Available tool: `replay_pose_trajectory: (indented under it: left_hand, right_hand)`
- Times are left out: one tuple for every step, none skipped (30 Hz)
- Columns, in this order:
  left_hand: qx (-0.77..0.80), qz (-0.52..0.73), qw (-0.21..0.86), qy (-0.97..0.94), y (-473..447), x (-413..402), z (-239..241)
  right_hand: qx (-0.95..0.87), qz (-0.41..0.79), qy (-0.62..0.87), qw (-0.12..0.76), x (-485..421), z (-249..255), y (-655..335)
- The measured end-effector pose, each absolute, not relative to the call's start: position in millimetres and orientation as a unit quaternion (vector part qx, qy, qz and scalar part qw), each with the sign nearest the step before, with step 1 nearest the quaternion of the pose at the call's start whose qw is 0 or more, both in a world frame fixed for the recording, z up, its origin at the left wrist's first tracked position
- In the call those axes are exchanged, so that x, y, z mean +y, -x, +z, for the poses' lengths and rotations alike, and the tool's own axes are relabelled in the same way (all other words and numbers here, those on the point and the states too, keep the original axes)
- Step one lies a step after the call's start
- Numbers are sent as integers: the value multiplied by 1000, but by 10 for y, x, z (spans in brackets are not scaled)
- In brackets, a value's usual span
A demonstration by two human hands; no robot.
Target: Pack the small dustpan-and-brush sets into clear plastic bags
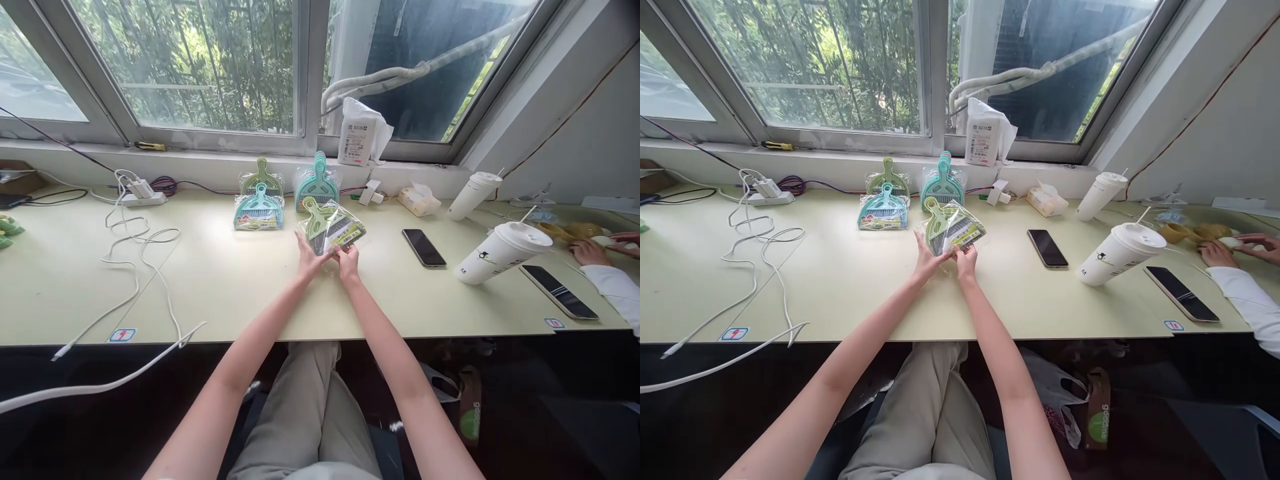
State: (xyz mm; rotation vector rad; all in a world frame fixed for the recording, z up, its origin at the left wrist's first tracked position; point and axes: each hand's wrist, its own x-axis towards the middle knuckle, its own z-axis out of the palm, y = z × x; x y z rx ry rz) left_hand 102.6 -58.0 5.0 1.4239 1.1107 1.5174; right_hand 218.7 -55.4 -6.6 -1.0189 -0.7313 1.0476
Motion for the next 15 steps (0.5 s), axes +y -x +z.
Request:
replay_pose_trajectory:
  left_hand:
    - [452,599,327,-574,-1019,-601,68]
    - [463,595,277,-596,-1011,-627,92]
    - [468,582,238,-622,-1006,-658,118]
    - [466,561,210,-651,-1005,-689,146]
    - [458,536,194,-682,-1009,-720,172]
    - [443,512,189,-711,-1019,-747,195]
    - [424,492,191,-736,-1034,-769,211]
    - [405,481,194,-753,-1053,-784,222]
    - [389,478,196,-763,-1073,-793,227]
    - [379,480,193,-767,-1094,-796,228]
    - [375,483,185,-769,-1112,-794,225]
    - [378,482,171,-772,-1127,-788,220]
    - [385,477,154,-775,-1139,-780,213]
    - [395,468,132,-780,-1148,-771,204]
    - [406,456,107,-785,-1155,-761,193]
  right_hand:
    - [-325,469,452,686,-559,-66,-2171]
    - [-324,470,450,687,-563,-66,-2157]
    - [-325,470,449,687,-565,-68,-2147]
    - [-328,471,449,685,-566,-70,-2139]
    - [-331,471,450,682,-566,-73,-2135]
    - [-335,473,450,679,-566,-76,-2132]
    - [-339,476,449,677,-566,-80,-2130]
    - [-341,479,445,675,-565,-83,-2128]
    - [-343,484,441,674,-565,-85,-2125]
    - [-346,487,437,672,-564,-85,-2121]
    - [-348,489,435,671,-564,-84,-2116]
    - [-351,489,434,670,-563,-81,-2110]
    - [-355,489,435,667,-562,-78,-2105]
    - [-359,488,437,665,-560,-74,-2101]
    - [-362,489,438,662,-557,-71,-2098]
